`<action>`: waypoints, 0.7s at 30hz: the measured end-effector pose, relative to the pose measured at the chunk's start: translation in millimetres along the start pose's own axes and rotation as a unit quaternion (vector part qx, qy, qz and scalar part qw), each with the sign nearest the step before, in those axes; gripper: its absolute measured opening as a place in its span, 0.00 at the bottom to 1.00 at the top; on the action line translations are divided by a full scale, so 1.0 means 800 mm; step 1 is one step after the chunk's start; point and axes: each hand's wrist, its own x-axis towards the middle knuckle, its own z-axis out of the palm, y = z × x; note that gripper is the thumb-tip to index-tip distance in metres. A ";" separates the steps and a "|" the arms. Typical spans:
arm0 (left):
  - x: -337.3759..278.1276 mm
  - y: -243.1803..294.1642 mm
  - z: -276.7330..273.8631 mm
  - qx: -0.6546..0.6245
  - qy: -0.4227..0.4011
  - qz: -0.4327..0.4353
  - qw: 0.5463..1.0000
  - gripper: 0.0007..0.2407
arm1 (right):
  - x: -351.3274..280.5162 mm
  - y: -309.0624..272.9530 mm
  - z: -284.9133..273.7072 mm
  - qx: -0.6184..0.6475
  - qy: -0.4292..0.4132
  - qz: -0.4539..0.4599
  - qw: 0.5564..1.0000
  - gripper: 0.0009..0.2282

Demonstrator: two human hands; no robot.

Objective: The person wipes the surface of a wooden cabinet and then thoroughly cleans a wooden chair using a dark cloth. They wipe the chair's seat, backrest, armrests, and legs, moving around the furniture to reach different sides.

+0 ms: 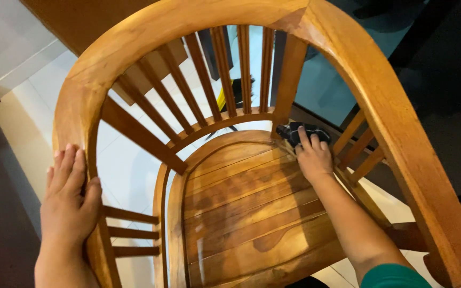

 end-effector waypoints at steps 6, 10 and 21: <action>-0.003 -0.006 0.004 -0.001 0.011 0.005 1.000 0.24 | -0.136 0.010 -0.023 0.000 0.002 -0.011 1.000 0.10; -0.002 -0.012 0.006 0.000 0.017 0.009 1.000 0.25 | -0.166 0.013 -0.047 0.039 0.012 0.028 0.999 0.08; -0.003 -0.002 -0.002 0.001 0.005 0.008 1.000 0.24 | -0.197 0.019 -0.076 0.020 -0.026 0.033 0.999 0.10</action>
